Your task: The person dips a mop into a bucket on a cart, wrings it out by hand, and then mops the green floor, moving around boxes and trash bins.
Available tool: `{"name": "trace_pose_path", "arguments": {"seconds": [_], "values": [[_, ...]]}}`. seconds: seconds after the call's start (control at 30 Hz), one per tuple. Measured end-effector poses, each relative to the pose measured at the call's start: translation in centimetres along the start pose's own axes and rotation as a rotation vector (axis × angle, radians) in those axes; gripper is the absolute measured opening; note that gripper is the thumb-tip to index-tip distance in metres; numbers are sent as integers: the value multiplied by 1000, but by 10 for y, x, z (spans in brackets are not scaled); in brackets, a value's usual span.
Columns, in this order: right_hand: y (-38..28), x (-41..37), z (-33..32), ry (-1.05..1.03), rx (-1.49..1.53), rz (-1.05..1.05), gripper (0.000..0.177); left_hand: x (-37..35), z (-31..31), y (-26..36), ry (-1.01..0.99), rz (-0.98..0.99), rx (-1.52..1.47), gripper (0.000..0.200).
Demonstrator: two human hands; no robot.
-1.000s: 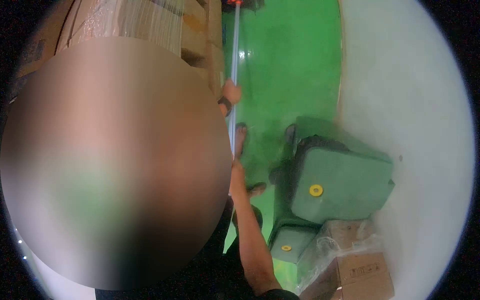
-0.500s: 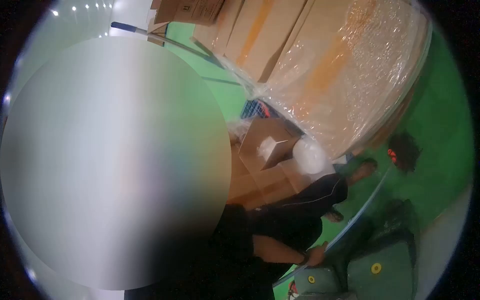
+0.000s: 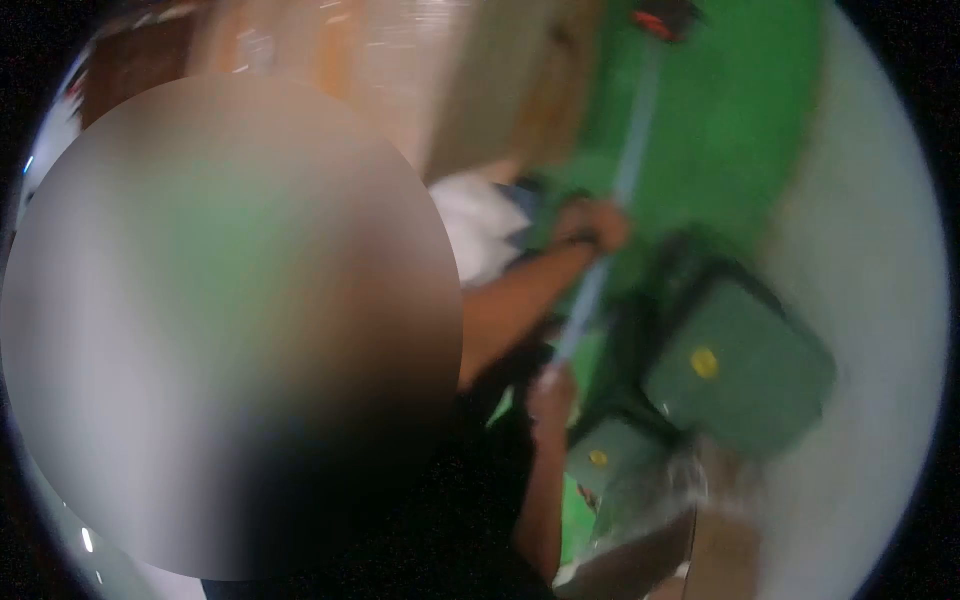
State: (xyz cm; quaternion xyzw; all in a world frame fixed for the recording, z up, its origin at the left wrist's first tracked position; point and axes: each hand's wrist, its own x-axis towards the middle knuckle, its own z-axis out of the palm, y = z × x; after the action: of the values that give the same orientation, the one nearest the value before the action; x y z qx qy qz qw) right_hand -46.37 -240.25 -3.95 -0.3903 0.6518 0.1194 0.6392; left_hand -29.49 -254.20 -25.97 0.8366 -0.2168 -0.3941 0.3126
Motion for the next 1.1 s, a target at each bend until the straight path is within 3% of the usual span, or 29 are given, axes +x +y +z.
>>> {"name": "trace_pose_path", "arguments": {"seconds": [0.1, 0.13, 0.17, 0.2, 0.23, 0.27, 0.3, 0.33, 0.4, 0.57, 0.63, 0.67, 0.73, 0.77, 0.83, 0.87, 0.9, 1.0, 1.03, 1.1], "values": [[66, -64, -3, 144, -111, -305, 26, -76, 10, -2, -46, -29, -13, 25], [84, -105, -15, 158, -199, -304, 30, -131, 11, -6, -150, -196, -12, 23], [103, -147, -28, 173, -287, -303, 34, -191, 39, -29, 62, -199, 97, 36], [129, -186, -42, 140, -261, -84, 37, -243, 38, -34, -160, -406, 297, 42], [155, -226, -55, 109, -246, 135, 40, -309, 66, -99, -35, -169, 151, 35], [168, -265, -68, 78, -261, 136, 41, -352, 45, -45, -239, -453, 359, 45], [176, -291, -71, 131, -209, 249, 39, -403, 83, -112, -312, -410, 267, 45], [175, -305, -74, 190, -210, 273, 38, -412, 67, -83, -303, -490, 137, 45], [152, -312, -74, 261, -247, 285, 36, -401, 36, -36, -314, -563, 11, 43], [120, -247, -60, 212, -240, 266, 38, -314, 24, -15, -362, -479, -117, 32], [102, -180, -41, 144, -104, 215, 37, -230, 26, -12, -227, -259, 39, 29], [74, -143, -28, 157, -9, 130, 35, -176, 33, -21, -113, -48, 122, 26], [20, -70, -4, 158, 184, -43, 30, -88, 15, 22, -205, -111, 237, 30], [12, -47, 4, 39, 428, 137, 30, -44, 6, 45, -254, -139, 296, 32], [2, -53, 13, -45, 690, 270, 33, -19, 20, 12, -210, -9, 418, 35], [-4, -62, 16, -86, 822, 336, 35, -33, 23, -11, -162, 132, 565, 39], [-2, -83, 22, -72, 788, 417, 38, -59, 18, -18, -211, 138, 522, 41], [78, -176, 91, -84, 583, 455, 34, -183, -38, -15, -475, -22, 313, 51], [111, -206, 120, -95, 497, 439, 31, -215, -54, -16, -443, -28, 348, 32], [86, -235, 162, 34, 470, 341, 51, -233, -95, 26, -672, -214, 394, 50]]}}
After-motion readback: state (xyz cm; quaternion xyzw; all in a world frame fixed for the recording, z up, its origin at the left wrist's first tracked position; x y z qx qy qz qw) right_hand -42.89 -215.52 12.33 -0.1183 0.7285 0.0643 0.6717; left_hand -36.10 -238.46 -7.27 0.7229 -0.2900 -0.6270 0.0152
